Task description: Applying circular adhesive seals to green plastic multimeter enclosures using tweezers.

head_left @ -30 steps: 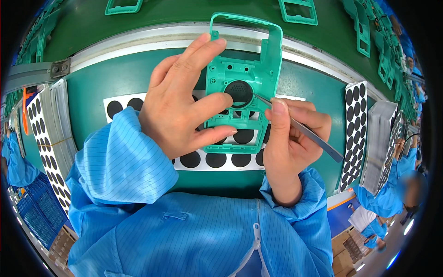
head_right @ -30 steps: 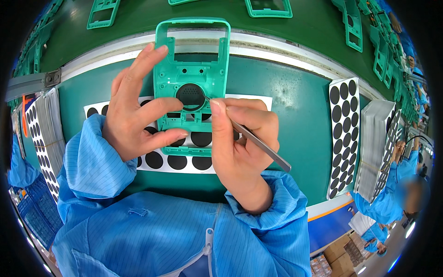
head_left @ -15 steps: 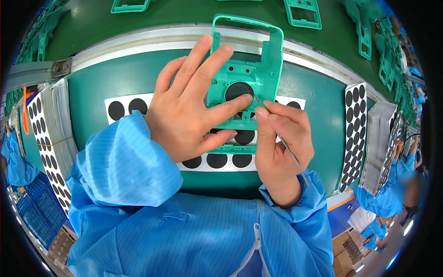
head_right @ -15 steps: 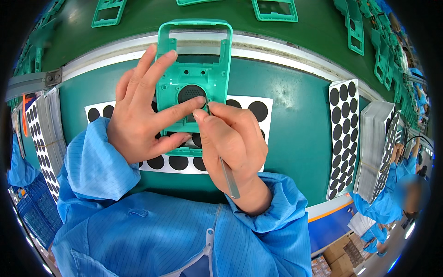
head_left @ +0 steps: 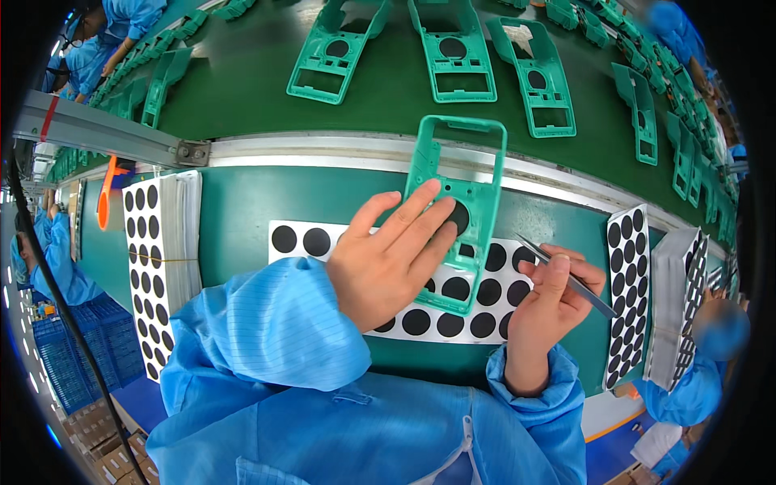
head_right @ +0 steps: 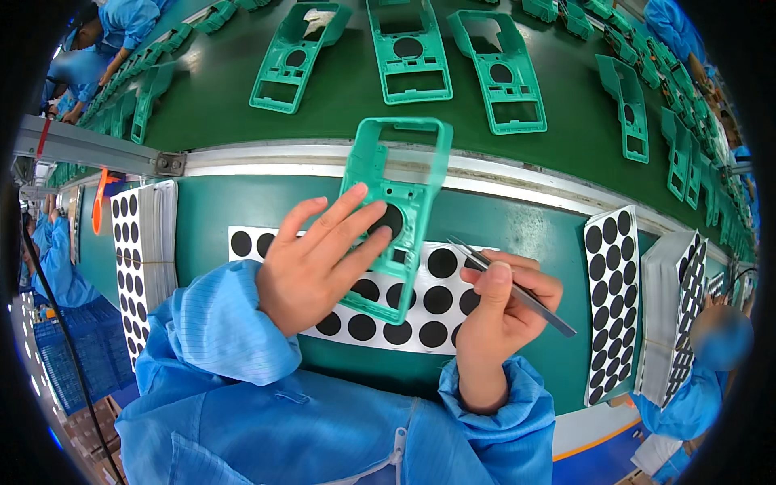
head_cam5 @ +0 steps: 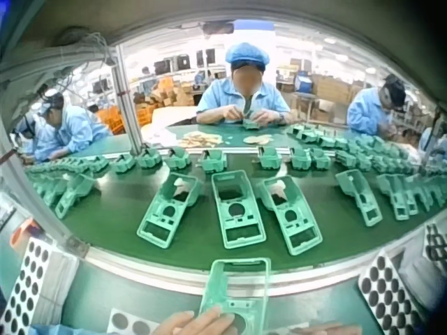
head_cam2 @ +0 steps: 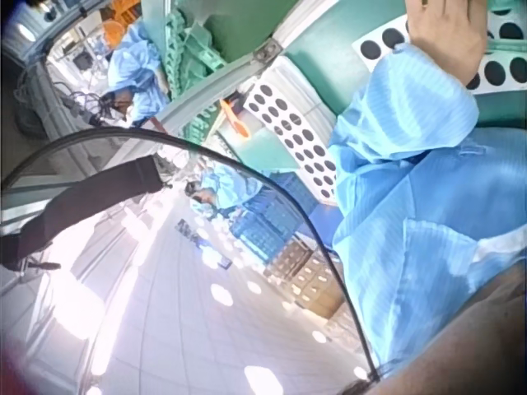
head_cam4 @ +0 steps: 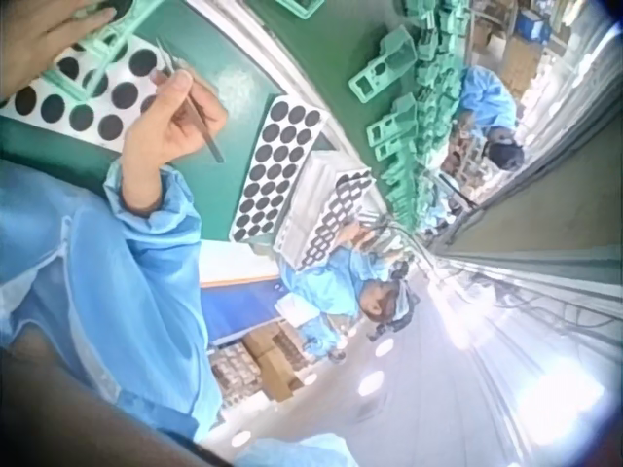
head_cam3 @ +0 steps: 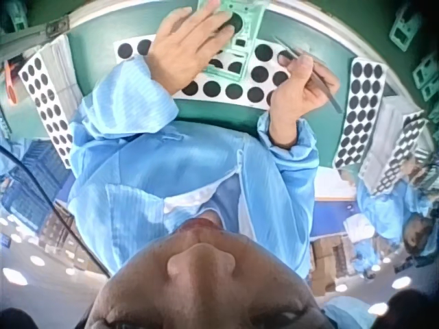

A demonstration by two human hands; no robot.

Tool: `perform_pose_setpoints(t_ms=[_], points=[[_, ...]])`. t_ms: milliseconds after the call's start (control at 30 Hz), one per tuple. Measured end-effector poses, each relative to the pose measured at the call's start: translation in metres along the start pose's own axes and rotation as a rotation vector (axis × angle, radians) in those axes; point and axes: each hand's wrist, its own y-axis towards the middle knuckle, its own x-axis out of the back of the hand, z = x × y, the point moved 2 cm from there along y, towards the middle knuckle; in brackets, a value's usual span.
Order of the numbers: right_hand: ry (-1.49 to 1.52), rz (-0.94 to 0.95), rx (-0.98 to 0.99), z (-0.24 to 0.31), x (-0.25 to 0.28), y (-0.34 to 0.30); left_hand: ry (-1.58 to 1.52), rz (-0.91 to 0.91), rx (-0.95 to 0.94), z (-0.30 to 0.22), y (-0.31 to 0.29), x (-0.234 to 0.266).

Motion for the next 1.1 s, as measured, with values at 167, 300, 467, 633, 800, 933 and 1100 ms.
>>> perform_pose_setpoints(t_ms=[167,300,467,633,800,933,1100], points=[[0.045,-0.004,0.007,0.002,0.002,0.004,0.115,-0.025,0.068,0.058,0.018,0.020],[0.078,-0.007,-0.047,0.004,0.002,0.002,0.203,-0.127,0.308,0.144,0.029,0.035],[0.122,0.018,-0.074,0.007,0.003,0.003,0.421,-0.018,0.543,0.256,0.011,0.004],[0.157,-0.031,-0.120,0.010,0.004,0.006,0.327,0.225,0.493,0.327,-0.033,-0.029],[0.259,-0.020,-0.210,0.008,0.009,0.015,0.439,0.028,0.480,0.258,0.006,-0.007],[0.178,0.006,-0.230,0.005,0.024,0.022,-0.158,-0.065,0.057,0.143,0.049,0.003],[0.039,0.241,-0.333,0.001,0.065,0.025,-0.298,0.169,-0.353,-0.019,0.041,-0.007]])
